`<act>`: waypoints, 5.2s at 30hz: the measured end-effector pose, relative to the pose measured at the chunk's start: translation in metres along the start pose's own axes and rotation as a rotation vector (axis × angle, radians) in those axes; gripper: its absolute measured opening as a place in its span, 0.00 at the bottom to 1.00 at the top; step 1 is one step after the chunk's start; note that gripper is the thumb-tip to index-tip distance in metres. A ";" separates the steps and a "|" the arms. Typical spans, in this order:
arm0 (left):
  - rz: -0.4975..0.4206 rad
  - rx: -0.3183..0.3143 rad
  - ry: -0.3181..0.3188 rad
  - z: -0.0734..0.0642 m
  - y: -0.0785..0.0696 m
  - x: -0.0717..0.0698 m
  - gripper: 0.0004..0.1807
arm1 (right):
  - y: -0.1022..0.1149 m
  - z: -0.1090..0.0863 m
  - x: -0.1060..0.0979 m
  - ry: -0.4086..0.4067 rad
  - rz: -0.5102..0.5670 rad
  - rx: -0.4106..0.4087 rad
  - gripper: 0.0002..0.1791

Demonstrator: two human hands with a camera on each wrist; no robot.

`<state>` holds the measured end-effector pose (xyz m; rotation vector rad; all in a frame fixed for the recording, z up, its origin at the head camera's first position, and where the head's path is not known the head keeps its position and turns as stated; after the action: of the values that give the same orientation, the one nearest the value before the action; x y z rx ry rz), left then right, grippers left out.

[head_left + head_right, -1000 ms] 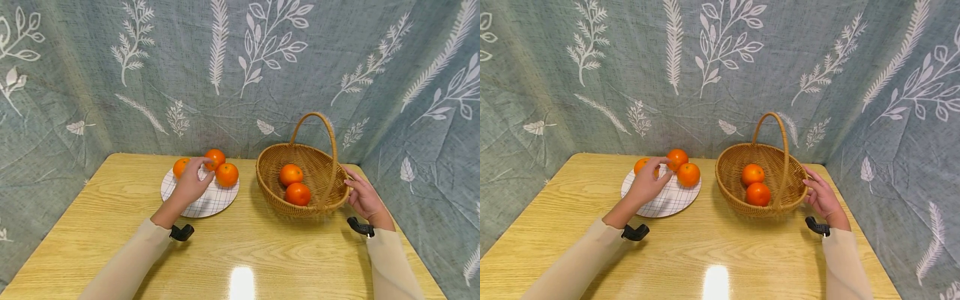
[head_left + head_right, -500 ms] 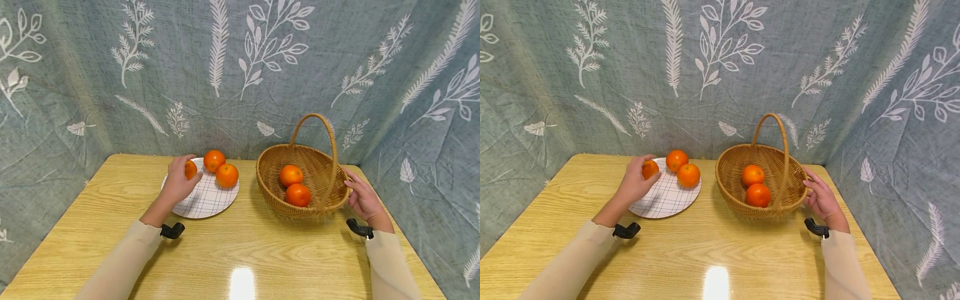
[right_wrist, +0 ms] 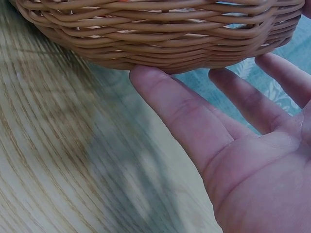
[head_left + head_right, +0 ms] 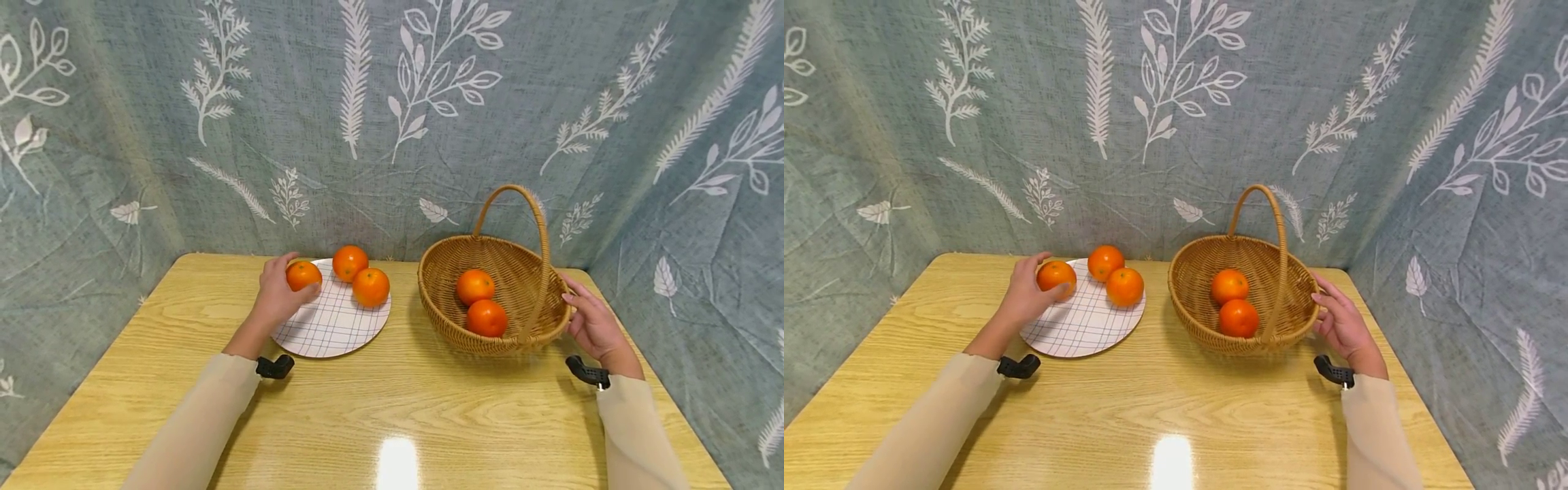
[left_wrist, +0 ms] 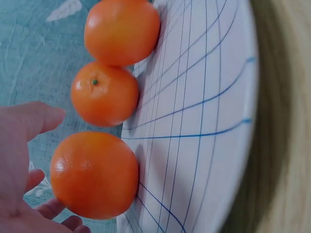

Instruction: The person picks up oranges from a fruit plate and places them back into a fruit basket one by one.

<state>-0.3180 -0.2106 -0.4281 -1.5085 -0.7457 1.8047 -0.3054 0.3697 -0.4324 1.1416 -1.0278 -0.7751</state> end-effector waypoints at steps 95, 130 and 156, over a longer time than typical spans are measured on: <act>-0.102 0.291 0.301 0.025 -0.189 0.084 0.44 | 0.018 0.003 -0.006 0.117 -0.037 0.106 0.38; -0.048 0.354 0.466 0.053 -0.256 0.173 0.42 | 0.016 0.001 -0.008 0.129 -0.032 0.102 0.35; 0.290 0.320 0.613 0.057 -0.279 0.232 0.43 | 0.018 0.002 -0.007 0.075 -0.077 0.114 0.36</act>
<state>-0.3652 0.1433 -0.3429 -1.8651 0.0592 1.4282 -0.3104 0.3798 -0.4166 1.3055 -0.9797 -0.7363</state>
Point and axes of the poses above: each hand's wrist, its own z-axis towards the middle knuckle, its own x-axis out of the palm, y = z × x, the point moved 3 cm from there along z, towards the middle knuckle, and after that the axes turned 4 degrees about x, right-handed, at the moved point
